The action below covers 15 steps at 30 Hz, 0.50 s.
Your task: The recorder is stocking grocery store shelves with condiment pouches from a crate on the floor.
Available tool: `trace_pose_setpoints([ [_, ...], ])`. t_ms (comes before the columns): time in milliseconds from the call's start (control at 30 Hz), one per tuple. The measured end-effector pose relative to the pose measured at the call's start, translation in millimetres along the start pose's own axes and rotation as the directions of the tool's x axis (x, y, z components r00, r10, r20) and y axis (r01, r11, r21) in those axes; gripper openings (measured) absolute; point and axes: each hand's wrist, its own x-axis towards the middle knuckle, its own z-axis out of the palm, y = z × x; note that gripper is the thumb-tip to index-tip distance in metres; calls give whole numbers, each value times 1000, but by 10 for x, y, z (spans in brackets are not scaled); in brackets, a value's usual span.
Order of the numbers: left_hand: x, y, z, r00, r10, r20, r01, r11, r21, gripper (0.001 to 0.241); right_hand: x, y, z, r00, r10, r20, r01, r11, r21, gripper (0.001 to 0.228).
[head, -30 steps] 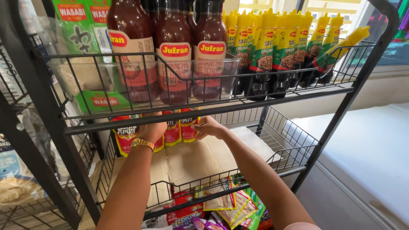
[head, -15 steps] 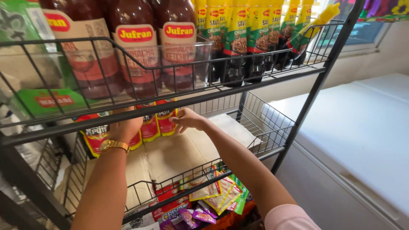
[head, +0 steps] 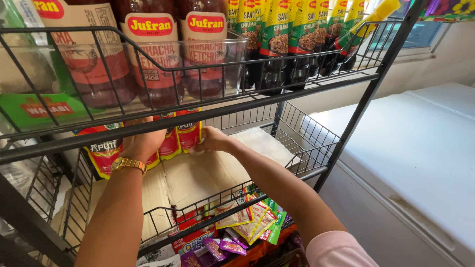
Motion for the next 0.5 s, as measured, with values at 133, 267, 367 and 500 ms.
trace_pose_setpoints([
  [133,19,0,9,1000,4,20,-4,1000,12,31,-21,-30,33,1000,-2,-17,2,1000,13,48],
  [267,-1,-2,-1,1000,17,18,-17,1000,-7,31,17,32,32,999,-28,-18,28,999,46,49],
  [367,-12,13,-6,998,45,-41,-45,999,-7,32,22,29,23,999,-46,-5,46,995,87,52],
  [500,-10,-20,32,993,93,-77,-94,996,0,32,12,22,26,1000,12,-18,-11,999,50,52],
])
